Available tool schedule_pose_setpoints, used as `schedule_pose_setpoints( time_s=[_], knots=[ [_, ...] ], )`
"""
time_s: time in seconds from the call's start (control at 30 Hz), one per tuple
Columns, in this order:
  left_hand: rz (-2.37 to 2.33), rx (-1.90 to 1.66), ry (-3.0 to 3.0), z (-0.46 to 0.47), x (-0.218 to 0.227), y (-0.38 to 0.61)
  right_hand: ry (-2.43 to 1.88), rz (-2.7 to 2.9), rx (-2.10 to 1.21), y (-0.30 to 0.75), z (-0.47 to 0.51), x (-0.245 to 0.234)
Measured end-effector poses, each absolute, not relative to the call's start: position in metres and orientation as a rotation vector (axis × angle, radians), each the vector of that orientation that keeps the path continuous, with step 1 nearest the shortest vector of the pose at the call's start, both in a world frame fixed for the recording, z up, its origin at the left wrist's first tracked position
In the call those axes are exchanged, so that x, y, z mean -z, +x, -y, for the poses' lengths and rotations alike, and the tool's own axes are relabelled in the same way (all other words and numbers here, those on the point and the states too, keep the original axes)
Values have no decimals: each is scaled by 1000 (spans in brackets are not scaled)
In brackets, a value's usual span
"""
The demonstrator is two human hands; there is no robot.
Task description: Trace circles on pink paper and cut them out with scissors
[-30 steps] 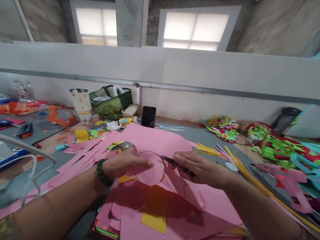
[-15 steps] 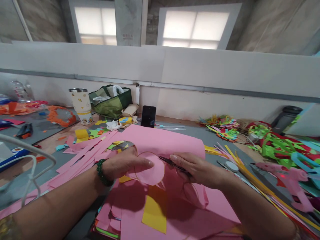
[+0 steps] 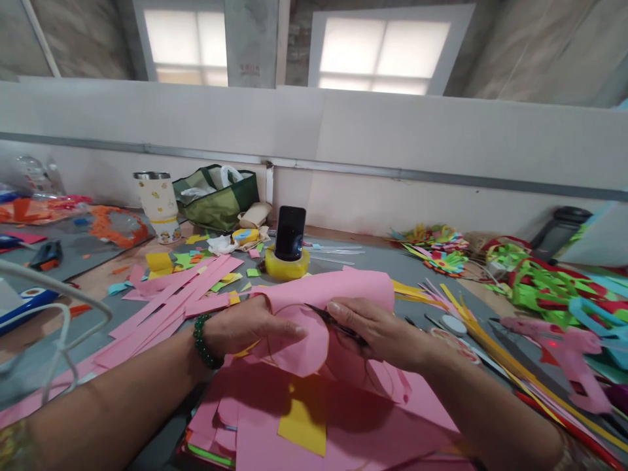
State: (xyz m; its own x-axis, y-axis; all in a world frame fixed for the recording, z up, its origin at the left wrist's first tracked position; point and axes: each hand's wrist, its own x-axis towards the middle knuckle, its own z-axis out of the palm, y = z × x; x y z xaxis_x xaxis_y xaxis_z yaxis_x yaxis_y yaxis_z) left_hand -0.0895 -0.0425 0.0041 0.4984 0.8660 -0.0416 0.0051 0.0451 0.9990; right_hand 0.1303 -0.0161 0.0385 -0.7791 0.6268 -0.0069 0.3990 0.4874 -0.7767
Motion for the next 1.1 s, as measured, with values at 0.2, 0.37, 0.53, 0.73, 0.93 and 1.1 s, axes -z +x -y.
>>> schedule_pose_setpoints(
  time_s=[0.2, 0.37, 0.53, 0.73, 0.93, 1.1],
  knots=[
    [-939, -704, 1386, 44, -6, -92, -902, 2442, -1176, 130, 18, -38],
    [-981, -709, 1417, 44, -3, -95, -902, 2405, -1220, 129, 20, -39],
    [-1075, -685, 1396, 46, -6, -97, -956, 2330, -1410, 128, 23, -41],
    [-904, -724, 1279, 47, -9, -91, -1047, 2317, -1388, 128, 26, -45],
    [-917, -727, 1260, 44, -2, -94, -1017, 2371, -1379, 126, 28, -46],
    [-698, -690, 1161, 43, -2, -88, -1014, 2422, -1320, 124, 30, -44]
  ],
)
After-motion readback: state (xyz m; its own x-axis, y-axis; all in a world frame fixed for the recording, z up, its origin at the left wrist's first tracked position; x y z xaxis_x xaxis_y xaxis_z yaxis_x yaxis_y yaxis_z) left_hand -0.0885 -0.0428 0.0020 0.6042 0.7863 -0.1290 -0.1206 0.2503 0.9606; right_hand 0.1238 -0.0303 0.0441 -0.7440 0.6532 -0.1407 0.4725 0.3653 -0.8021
